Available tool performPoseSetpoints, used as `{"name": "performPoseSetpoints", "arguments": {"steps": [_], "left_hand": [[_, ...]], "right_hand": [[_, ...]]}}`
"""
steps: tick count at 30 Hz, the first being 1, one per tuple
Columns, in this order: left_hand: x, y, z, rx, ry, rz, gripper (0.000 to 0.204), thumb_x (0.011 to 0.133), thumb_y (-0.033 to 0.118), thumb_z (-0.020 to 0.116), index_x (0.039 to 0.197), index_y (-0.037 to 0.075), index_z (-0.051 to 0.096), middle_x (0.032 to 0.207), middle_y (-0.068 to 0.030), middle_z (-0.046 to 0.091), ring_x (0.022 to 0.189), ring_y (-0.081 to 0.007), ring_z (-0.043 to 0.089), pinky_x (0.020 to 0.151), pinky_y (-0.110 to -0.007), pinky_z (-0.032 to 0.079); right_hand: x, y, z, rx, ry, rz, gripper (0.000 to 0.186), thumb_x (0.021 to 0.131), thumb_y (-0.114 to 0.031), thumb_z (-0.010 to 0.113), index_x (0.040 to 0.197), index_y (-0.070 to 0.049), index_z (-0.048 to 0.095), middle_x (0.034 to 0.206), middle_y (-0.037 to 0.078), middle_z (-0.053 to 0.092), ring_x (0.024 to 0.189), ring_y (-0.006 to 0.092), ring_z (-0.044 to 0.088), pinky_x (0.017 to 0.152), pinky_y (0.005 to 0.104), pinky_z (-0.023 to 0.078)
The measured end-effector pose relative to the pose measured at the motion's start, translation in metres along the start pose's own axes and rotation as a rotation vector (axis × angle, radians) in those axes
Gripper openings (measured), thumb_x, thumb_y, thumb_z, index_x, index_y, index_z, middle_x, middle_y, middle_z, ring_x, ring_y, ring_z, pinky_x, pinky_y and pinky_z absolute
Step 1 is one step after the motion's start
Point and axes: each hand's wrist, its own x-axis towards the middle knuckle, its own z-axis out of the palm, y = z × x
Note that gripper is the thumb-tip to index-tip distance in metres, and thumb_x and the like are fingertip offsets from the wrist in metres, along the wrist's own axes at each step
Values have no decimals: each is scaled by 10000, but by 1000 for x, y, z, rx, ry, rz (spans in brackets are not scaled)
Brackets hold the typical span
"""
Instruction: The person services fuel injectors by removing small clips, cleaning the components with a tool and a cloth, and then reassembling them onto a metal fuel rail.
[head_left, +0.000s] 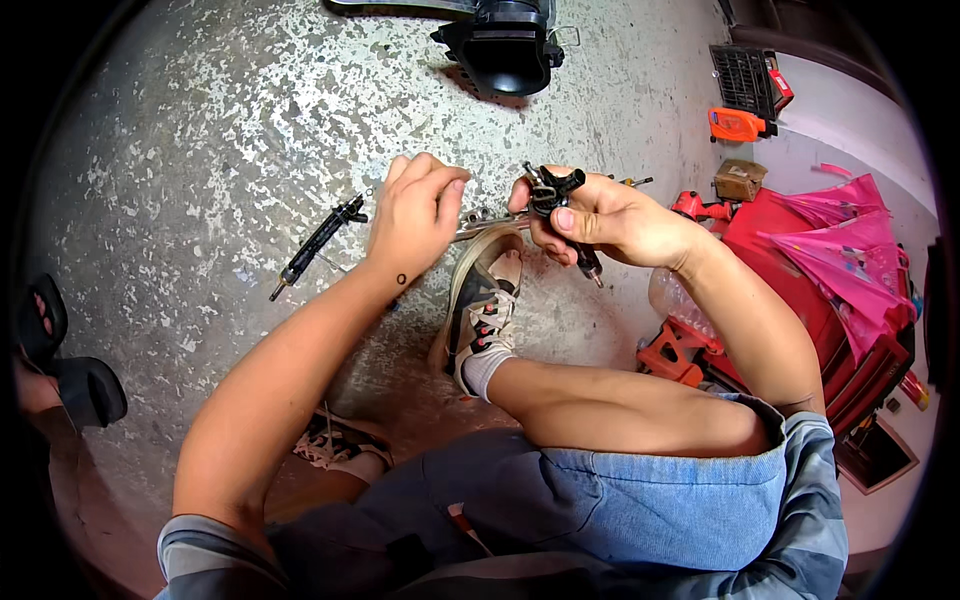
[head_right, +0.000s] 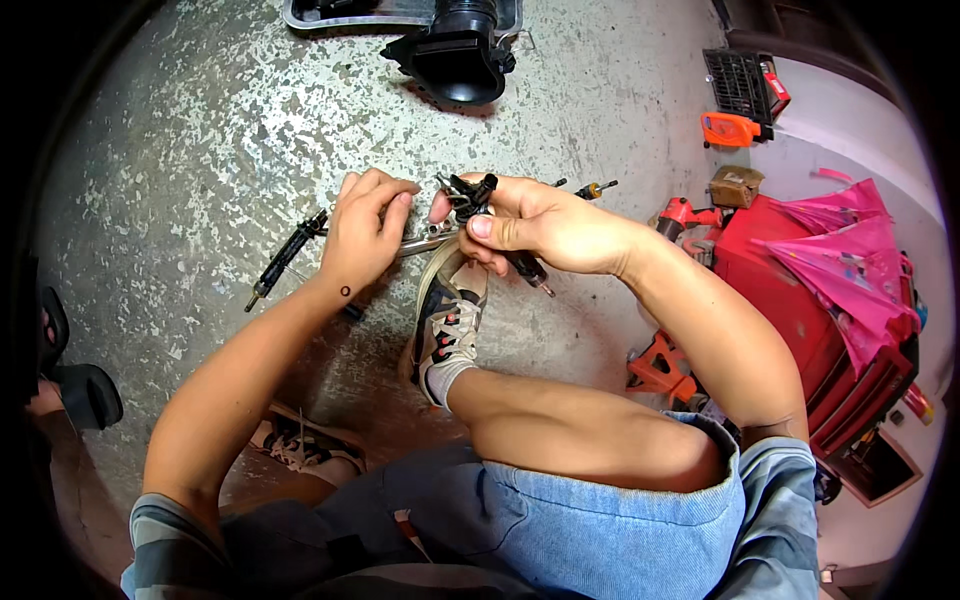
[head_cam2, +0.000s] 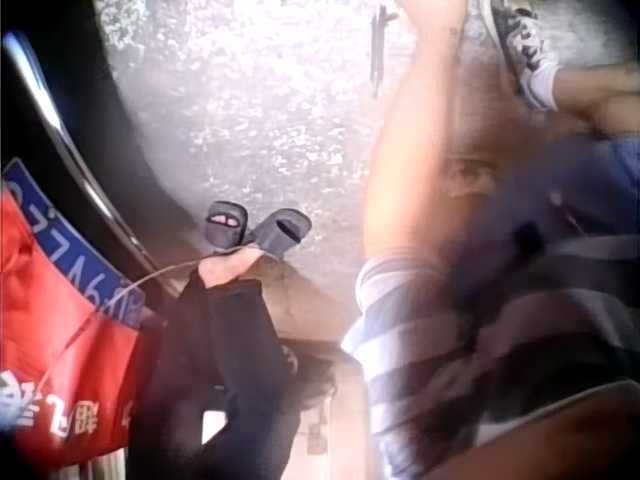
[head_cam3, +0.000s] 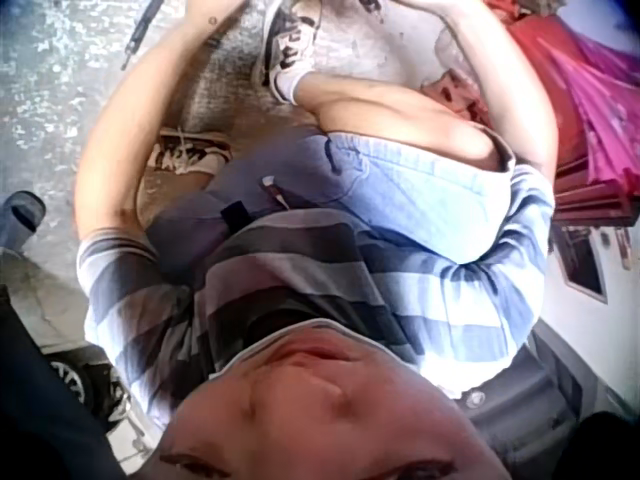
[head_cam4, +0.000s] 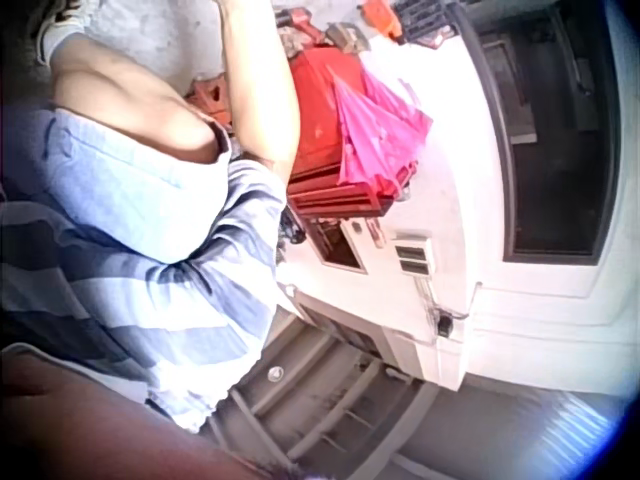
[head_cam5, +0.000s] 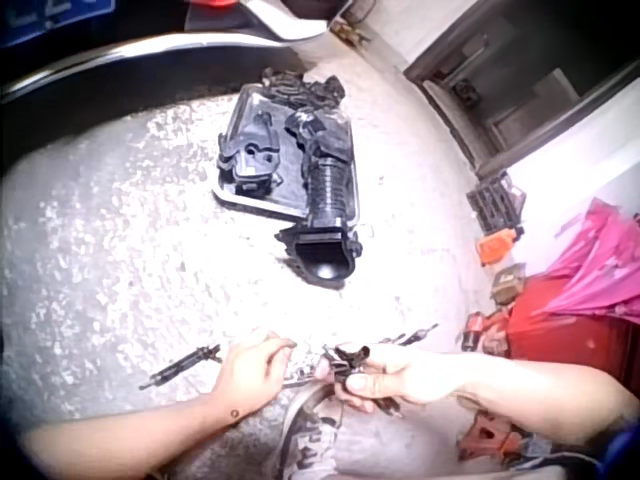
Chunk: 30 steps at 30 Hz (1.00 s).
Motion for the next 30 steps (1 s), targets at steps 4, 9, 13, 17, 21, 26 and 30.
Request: {"name": "performPoseSetpoints", "arguments": {"steps": [4,9,13,17,21,26,30], "left_hand": [[8,16,10,-94,41,-99,171,878,118,565,927,59,718,907,-115,629,928,-310,532,853,-377,444],[6,29,13,-124,18,-164,168,876,131,571,916,57,717,915,-124,630,934,-324,538,853,-400,446],[-14,27,32,-159,-74,-323,164,869,127,571,875,22,698,909,-176,623,925,-352,556,832,-418,446],[-51,30,72,-393,-128,-453,236,850,190,567,796,-20,661,796,-246,615,814,-411,567,778,-477,444],[-66,35,84,-222,-242,-516,270,852,212,560,780,-34,645,795,-264,608,819,-434,566,771,-500,435],[-70,39,83,-314,-409,-619,184,808,130,529,744,-18,619,686,-186,598,652,-338,576,666,-408,467],[-86,21,83,-581,-279,-401,201,752,9,552,922,-22,655,689,-127,615,582,-195,536,565,-308,444]], "right_hand": [[5,15,-4,31,-8,-28,288,1023,-195,468,1269,-46,476,795,-5,517,699,86,498,688,249,438],[7,26,7,24,45,-94,385,973,-326,569,1231,-46,511,759,-6,515,664,88,461,614,235,385],[13,45,32,-455,326,-387,260,864,-14,672,1109,-37,588,825,27,623,672,84,541,626,284,468],[6,67,59,-750,194,-520,424,665,0,710,1071,-100,637,884,117,646,671,285,634,582,354,489],[-3,106,54,-752,146,-601,548,571,-13,674,1106,-125,636,892,87,632,679,318,621,574,380,495],[-10,105,50,-820,104,-525,523,560,-15,667,1065,-142,632,900,47,616,710,285,623,568,374,494],[-7,118,42,-650,316,-532,342,660,-28,663,986,-127,630,891,72,647,821,307,631,702,418,504]]}}
